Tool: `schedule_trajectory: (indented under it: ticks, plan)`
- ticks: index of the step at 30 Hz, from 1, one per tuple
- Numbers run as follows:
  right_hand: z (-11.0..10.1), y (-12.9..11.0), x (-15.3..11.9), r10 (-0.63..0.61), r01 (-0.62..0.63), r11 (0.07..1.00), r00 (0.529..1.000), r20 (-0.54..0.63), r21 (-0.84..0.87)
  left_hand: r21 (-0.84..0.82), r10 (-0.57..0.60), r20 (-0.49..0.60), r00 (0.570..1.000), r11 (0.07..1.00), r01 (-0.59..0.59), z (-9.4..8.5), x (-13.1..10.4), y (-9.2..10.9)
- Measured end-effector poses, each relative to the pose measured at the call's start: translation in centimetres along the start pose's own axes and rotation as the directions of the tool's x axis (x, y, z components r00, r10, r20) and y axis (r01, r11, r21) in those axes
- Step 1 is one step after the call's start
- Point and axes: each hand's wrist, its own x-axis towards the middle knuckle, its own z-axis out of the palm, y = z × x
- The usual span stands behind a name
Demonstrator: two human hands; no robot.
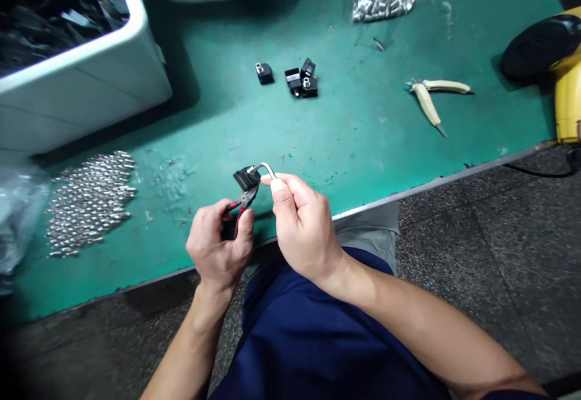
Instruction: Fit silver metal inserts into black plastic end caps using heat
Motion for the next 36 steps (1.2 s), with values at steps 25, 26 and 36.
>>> schedule_trajectory:
  ticks: [25,26,36]
  plan:
    - [3.2,1.0,0.1,0.033,-0.041,0.96,0.999,0.034,0.275,-0.068,-0.079,-0.114,0.99,0.995,0.072,0.3,-0.4,0.1]
    - [3.2,1.1,0.2,0.027,-0.028,0.971,1.0,0.006,0.239,-0.071,-0.08,-0.126,0.989,0.995,0.072,0.3,-0.4,0.0]
    - [4.1,1.0,0.6,-0.05,0.047,0.99,0.999,0.017,0.135,-0.079,-0.133,-0.184,0.974,0.99,0.12,0.5,-0.4,0.1]
